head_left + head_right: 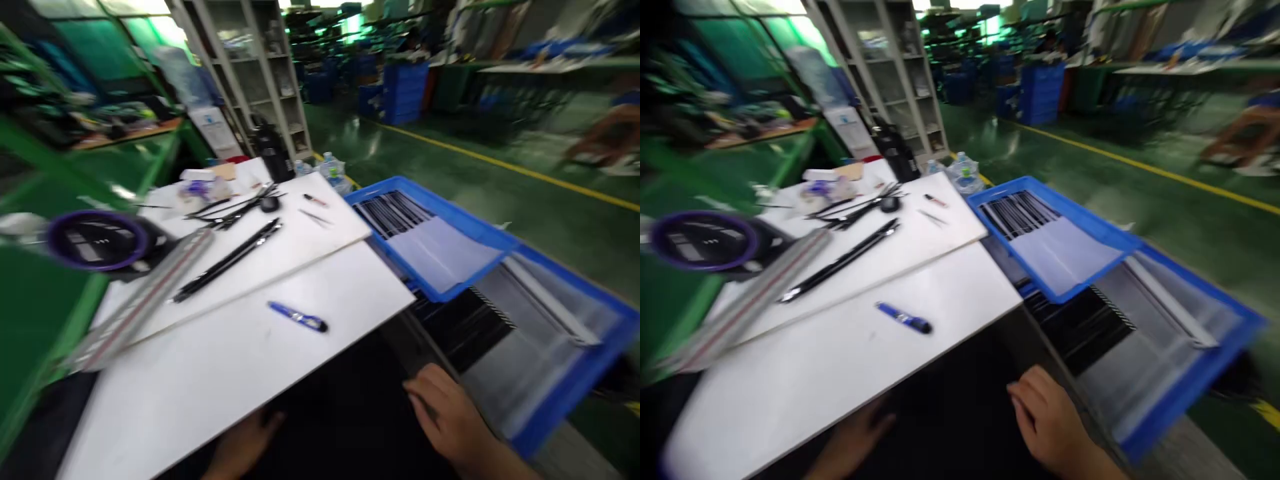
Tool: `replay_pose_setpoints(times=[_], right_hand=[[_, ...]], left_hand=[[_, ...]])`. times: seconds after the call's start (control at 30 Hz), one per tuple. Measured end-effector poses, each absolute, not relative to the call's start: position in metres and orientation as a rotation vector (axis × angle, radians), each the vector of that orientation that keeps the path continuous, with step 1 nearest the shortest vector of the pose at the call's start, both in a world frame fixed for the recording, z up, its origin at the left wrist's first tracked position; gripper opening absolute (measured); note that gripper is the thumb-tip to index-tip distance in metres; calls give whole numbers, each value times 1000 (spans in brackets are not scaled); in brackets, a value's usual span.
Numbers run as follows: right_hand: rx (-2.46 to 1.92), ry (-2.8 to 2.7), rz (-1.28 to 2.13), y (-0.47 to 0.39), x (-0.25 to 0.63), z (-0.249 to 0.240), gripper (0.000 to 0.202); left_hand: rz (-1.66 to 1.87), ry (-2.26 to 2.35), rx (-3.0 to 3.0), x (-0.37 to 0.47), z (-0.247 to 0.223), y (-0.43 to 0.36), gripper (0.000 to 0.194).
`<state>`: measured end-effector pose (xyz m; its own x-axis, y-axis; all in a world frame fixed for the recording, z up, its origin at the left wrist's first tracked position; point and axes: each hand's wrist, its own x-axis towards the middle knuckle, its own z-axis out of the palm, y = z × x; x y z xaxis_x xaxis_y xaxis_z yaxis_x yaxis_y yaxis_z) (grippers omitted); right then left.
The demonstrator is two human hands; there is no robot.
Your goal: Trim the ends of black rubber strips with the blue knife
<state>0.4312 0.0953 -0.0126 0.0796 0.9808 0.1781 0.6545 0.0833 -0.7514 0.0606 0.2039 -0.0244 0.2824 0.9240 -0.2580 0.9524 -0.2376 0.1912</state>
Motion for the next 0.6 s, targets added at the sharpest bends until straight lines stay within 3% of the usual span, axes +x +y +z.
replay_pose_setpoints(times=[0.13, 0.33, 0.43, 0.53, 0.6], right_hand=[[-1187, -2262, 867, 100, 380, -2, 43], [-1629, -2300, 705, 117, 360, -13, 57], [-1479, -2414, 748, 119, 357, -10, 50], [-1289, -2531, 786, 127, 363, -5, 30], [-1420, -2465, 680, 133, 369, -2, 37]], left_hand=[[-309, 1628, 2148, 46, -16, 206, 41], [-254, 1823, 2029, 29, 3, 202, 48], [-267, 1609, 2093, 39, 0, 182, 49], [-255, 1802, 2050, 32, -1, 183, 41], [-225, 1863, 2028, 25, 1, 186, 42]])
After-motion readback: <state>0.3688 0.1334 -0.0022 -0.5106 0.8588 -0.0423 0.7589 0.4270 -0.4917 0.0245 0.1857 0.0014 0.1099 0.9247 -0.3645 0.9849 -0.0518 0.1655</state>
